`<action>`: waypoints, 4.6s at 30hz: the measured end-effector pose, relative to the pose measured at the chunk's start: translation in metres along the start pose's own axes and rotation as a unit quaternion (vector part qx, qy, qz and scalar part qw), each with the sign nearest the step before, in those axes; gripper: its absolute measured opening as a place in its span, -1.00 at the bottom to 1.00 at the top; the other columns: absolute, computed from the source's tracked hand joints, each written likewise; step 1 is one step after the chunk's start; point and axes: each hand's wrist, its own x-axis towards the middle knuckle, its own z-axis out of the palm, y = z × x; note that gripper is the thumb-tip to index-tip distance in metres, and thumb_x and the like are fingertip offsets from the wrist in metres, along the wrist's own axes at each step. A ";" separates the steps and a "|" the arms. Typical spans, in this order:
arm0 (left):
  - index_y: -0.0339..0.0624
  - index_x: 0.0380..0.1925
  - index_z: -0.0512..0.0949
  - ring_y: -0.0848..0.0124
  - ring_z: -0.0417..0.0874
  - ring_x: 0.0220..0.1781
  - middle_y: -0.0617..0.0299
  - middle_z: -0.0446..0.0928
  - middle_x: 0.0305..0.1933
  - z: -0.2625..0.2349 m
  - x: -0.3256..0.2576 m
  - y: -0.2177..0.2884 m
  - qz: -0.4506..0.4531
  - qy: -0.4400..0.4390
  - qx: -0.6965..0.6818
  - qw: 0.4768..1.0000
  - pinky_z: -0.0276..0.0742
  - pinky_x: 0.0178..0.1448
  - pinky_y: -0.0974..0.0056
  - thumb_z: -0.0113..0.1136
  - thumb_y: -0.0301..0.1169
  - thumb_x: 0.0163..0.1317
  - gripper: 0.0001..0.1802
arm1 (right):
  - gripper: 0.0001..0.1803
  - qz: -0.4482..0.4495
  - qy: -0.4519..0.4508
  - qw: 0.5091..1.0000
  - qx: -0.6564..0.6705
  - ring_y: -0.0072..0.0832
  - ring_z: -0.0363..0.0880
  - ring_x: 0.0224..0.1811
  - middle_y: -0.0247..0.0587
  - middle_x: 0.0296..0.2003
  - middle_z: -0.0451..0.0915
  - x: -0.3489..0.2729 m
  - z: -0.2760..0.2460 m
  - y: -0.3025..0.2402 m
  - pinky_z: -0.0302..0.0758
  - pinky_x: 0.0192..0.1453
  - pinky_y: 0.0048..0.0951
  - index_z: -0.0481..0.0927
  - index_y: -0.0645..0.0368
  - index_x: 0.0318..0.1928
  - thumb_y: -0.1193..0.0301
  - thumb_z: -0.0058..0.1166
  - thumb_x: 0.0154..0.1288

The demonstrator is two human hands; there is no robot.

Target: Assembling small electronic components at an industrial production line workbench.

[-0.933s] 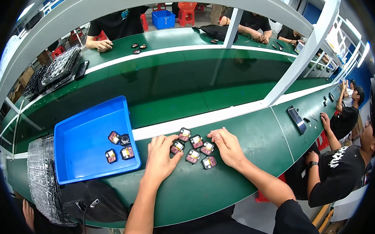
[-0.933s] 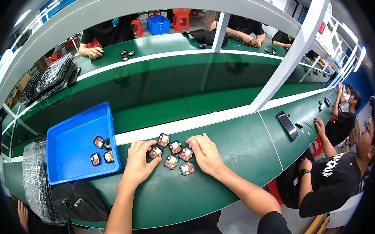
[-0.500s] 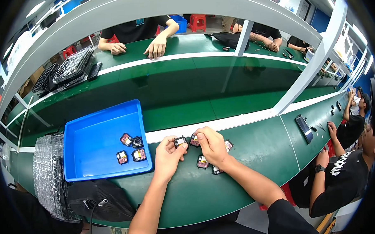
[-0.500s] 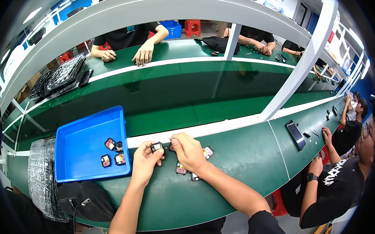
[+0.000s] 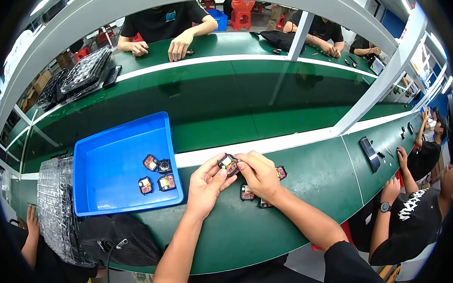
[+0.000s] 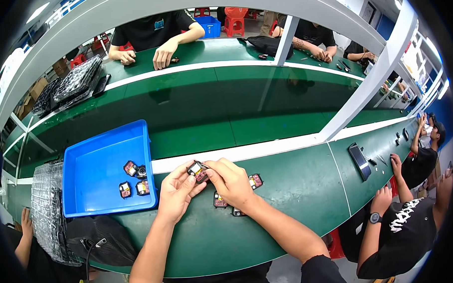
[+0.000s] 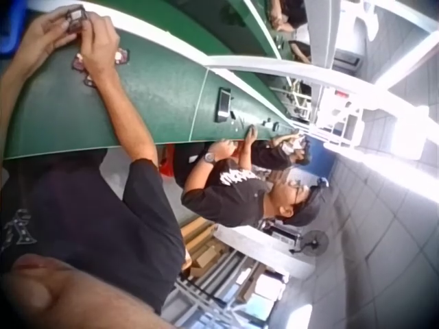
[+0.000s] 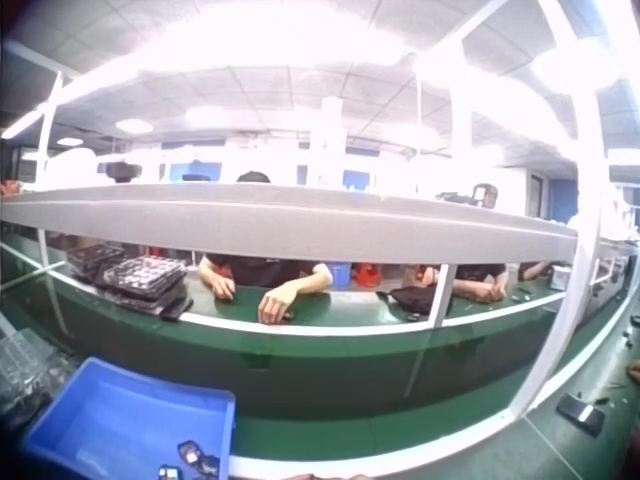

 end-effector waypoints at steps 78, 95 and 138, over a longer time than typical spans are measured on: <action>-0.31 0.33 0.47 0.41 0.64 0.05 0.16 0.48 0.26 -0.004 0.001 0.004 0.035 0.006 -0.042 0.998 0.65 0.02 0.28 0.38 -0.58 0.40 -0.48 | -0.84 -0.045 -0.014 0.995 -0.093 -0.21 0.74 -0.40 -0.12 -0.30 0.72 -0.005 0.003 0.004 0.65 -0.35 -0.28 0.71 0.22 -0.03 0.55 0.27 0.41; -0.32 0.30 0.49 0.48 0.64 0.00 0.20 0.51 0.20 -0.006 0.003 -0.001 0.072 0.024 0.030 0.997 0.65 -0.04 0.35 0.46 -0.58 0.33 -0.45 | -0.83 -0.054 -0.001 0.993 -0.106 -0.20 0.71 -0.43 -0.12 -0.32 0.72 -0.004 0.005 0.001 0.63 -0.37 -0.26 0.71 0.22 -0.03 0.56 0.28 0.39; -0.38 0.25 0.52 0.40 0.70 0.01 0.11 0.61 0.13 -0.006 0.003 -0.003 0.083 0.051 0.031 0.995 0.71 -0.01 0.28 0.42 -0.53 0.40 -0.53 | -0.76 -0.065 -0.014 0.990 -0.121 -0.12 0.72 -0.38 -0.14 -0.31 0.66 -0.006 0.006 0.003 0.65 -0.37 -0.17 0.67 0.17 0.05 0.52 0.28 0.39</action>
